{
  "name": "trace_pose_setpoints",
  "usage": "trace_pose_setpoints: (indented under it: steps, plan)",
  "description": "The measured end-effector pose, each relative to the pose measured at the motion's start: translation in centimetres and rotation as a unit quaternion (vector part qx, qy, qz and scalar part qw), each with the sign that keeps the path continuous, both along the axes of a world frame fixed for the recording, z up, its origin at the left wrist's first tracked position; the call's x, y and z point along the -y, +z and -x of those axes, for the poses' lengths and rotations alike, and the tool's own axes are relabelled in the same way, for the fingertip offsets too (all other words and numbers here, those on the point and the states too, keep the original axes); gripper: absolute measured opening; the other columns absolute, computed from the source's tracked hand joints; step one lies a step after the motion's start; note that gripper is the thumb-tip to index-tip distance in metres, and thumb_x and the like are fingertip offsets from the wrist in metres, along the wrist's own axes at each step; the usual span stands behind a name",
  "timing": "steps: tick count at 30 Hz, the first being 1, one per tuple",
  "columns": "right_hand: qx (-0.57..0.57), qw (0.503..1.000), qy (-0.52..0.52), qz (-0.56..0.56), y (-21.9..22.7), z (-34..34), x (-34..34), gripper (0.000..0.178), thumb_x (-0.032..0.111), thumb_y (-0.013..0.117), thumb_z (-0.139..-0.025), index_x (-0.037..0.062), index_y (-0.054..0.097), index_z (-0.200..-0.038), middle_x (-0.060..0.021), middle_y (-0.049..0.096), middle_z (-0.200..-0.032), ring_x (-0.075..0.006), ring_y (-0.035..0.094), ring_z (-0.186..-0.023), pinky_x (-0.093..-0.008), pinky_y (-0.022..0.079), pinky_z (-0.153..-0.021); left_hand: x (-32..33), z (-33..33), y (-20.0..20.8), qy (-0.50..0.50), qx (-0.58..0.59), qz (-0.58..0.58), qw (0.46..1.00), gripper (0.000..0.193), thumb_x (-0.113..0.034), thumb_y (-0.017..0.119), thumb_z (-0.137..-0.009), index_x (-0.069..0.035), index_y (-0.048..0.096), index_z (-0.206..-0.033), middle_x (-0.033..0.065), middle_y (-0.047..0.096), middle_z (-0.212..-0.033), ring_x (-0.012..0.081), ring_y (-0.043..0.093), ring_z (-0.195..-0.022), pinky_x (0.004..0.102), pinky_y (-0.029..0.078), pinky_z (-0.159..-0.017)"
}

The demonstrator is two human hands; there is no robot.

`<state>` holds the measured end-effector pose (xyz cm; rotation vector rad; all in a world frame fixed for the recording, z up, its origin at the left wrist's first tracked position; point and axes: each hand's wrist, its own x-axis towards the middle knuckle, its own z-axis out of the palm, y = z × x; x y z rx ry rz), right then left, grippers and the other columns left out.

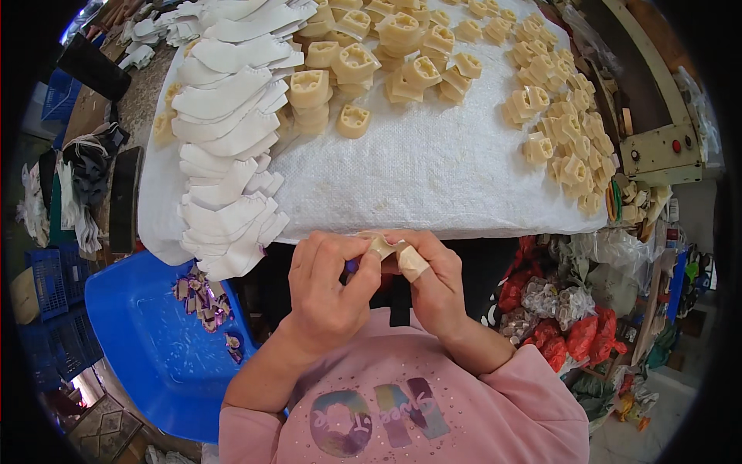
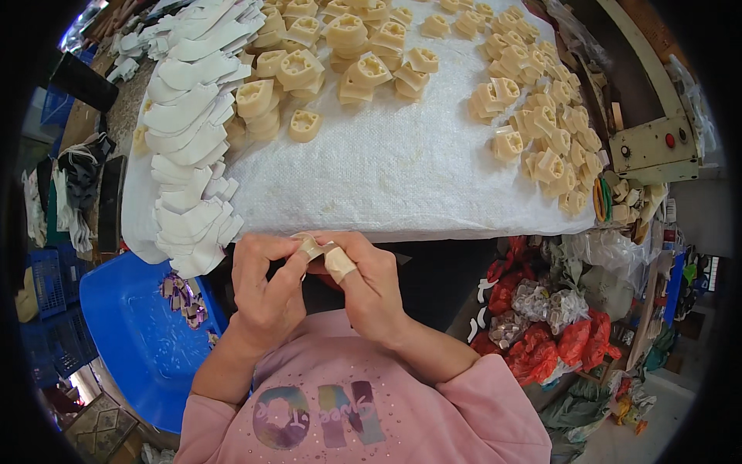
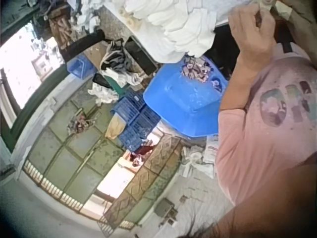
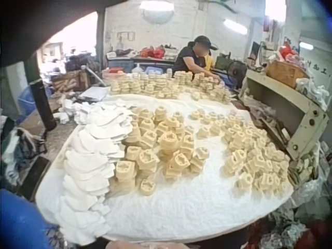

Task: Manually assembling and preparing plastic shoe components and fabric uppers at a factory workstation.

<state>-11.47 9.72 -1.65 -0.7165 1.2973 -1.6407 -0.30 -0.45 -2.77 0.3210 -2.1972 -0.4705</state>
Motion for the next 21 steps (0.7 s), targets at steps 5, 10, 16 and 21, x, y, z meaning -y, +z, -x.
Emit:
trace_pose_setpoints:
  steps: [5, 10, 16, 21]
  plan:
    - [-0.180, 0.982, 0.011, -0.063, -0.1, 0.8, 0.2, 0.025, 0.014, 0.042, -0.096, -0.0035, 0.056, -0.108, -0.0096, 0.064, -0.097, -0.0130, 0.061, -0.086, -0.0255, 0.050, -0.075, 0.3, -0.1, -0.2, -0.018, 0.012, -0.066, 0.998, 0.022, 0.005, 0.061, -0.065, -0.002, 0.060, -0.086, 0.0108, 0.055, -0.085, 0.0250, 0.052, -0.066, 0.0343, 0.040, -0.056]
    - [-0.022, 0.996, 0.092, 0.003, -1.4, 3.0, 1.7, 0.018, 0.019, 0.056, -0.092, 0.0024, 0.058, -0.099, -0.0009, 0.058, -0.080, -0.0093, 0.053, -0.073, -0.0236, 0.044, -0.063, 0.0, -1.3, -0.8, -0.042, -0.046, -0.354, 0.933, 0.015, 0.010, 0.063, -0.078, -0.002, 0.055, -0.083, 0.0121, 0.060, -0.090, 0.0213, 0.059, -0.081, 0.0277, 0.048, -0.071]
    - [0.139, 0.969, 0.204, -0.018, -0.3, 4.4, 1.9, 0.030, 0.009, 0.071, -0.079, -0.0029, 0.055, -0.101, -0.0078, 0.060, -0.090, -0.0140, 0.058, -0.082, -0.0267, 0.048, -0.074, -0.6, -1.1, 0.3, -0.122, -0.050, -0.299, 0.945, 0.023, 0.013, 0.065, -0.073, -0.003, 0.050, -0.077, 0.0132, 0.062, -0.089, 0.0246, 0.063, -0.081, 0.0293, 0.050, -0.069]
    - [0.022, 0.979, 0.200, -0.024, -2.1, 4.1, 2.6, 0.029, 0.011, 0.070, -0.080, -0.0026, 0.054, -0.100, -0.0075, 0.060, -0.088, -0.0114, 0.057, -0.079, -0.0250, 0.049, -0.067, -0.7, -0.8, 0.4, -0.079, 0.017, -0.261, 0.962, 0.018, 0.009, 0.063, -0.079, -0.001, 0.047, -0.078, 0.0120, 0.058, -0.089, 0.0202, 0.059, -0.084, 0.0276, 0.049, -0.072]
